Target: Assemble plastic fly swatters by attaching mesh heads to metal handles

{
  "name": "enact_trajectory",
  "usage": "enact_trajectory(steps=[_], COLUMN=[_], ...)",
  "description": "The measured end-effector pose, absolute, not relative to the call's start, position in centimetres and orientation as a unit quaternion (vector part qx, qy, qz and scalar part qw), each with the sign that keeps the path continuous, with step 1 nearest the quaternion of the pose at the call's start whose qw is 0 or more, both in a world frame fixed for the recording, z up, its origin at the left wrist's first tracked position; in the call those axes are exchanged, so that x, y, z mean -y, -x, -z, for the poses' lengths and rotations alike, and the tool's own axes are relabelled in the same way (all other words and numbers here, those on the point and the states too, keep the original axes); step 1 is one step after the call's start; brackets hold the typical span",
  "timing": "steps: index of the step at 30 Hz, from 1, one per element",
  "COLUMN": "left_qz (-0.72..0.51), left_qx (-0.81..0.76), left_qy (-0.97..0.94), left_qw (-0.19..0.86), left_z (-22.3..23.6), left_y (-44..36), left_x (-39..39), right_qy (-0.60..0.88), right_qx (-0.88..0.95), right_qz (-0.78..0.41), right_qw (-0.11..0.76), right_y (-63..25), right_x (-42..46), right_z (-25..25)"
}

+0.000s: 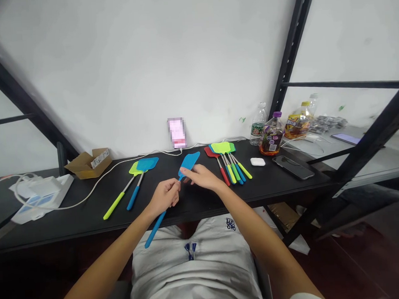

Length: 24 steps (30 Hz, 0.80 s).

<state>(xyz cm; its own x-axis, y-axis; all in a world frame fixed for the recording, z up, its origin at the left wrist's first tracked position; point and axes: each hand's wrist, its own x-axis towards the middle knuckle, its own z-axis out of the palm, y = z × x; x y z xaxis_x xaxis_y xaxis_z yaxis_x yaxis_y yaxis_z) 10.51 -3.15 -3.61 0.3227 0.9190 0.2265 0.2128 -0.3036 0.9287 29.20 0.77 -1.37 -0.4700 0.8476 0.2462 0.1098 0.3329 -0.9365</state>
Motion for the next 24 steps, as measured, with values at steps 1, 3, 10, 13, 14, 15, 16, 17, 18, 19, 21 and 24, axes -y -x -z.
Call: enact_trajectory(steps=[1,3,10,13,14,15,16,17,18,19,21,24], left_qz=[-0.415,-0.415,-0.430,-0.438,-0.439,-0.439,-0.438,-0.438,-0.437,-0.436,-0.431,-0.425], left_qx=[-0.406,-0.406,-0.391,-0.357,-0.345,-0.333,-0.322,-0.312,-0.303,-0.295,-0.281,-0.267], left_qy=[-0.693,-0.692,-0.650,-0.625,-0.617,-0.609,-0.602,-0.593,-0.585,-0.577,-0.563,-0.549], left_qw=[0.427,0.428,0.490,0.539,0.555,0.570,0.585,0.599,0.612,0.625,0.646,0.668], left_z=[3.5,3.4,2.9,2.8,2.7,2.6,2.4,2.3,2.2,2.1,2.1,2.1], left_y=[-10.5,-10.6,-10.8,-10.6,-10.6,-10.5,-10.5,-10.4,-10.4,-10.3,-10.3,-10.1], left_x=[3.2,3.3,3.3,3.1,3.1,3.1,3.1,3.1,3.0,3.0,3.0,2.9], right_qy=[0.344,0.353,0.324,0.310,0.307,0.304,0.300,0.294,0.287,0.279,0.262,0.247], right_qx=[0.697,0.660,0.541,0.506,0.498,0.490,0.484,0.479,0.476,0.472,0.466,0.458], right_qz=[-0.479,-0.498,-0.579,-0.609,-0.615,-0.620,-0.624,-0.627,-0.628,-0.630,-0.632,-0.636], right_qw=[0.408,0.438,0.516,0.527,0.529,0.531,0.535,0.540,0.545,0.550,0.561,0.570], right_y=[-29.2,-29.3,-29.8,-29.9,-29.9,-29.8,-29.8,-29.7,-29.6,-29.6,-29.5,-29.4], right_x=[-0.9,-1.2,-1.7,-1.7,-1.7,-1.7,-1.7,-1.7,-1.7,-1.7,-1.7,-1.8], right_z=[1.4,1.4,1.5,1.5,1.5,1.5,1.5,1.4,1.4,1.4,1.5,1.6])
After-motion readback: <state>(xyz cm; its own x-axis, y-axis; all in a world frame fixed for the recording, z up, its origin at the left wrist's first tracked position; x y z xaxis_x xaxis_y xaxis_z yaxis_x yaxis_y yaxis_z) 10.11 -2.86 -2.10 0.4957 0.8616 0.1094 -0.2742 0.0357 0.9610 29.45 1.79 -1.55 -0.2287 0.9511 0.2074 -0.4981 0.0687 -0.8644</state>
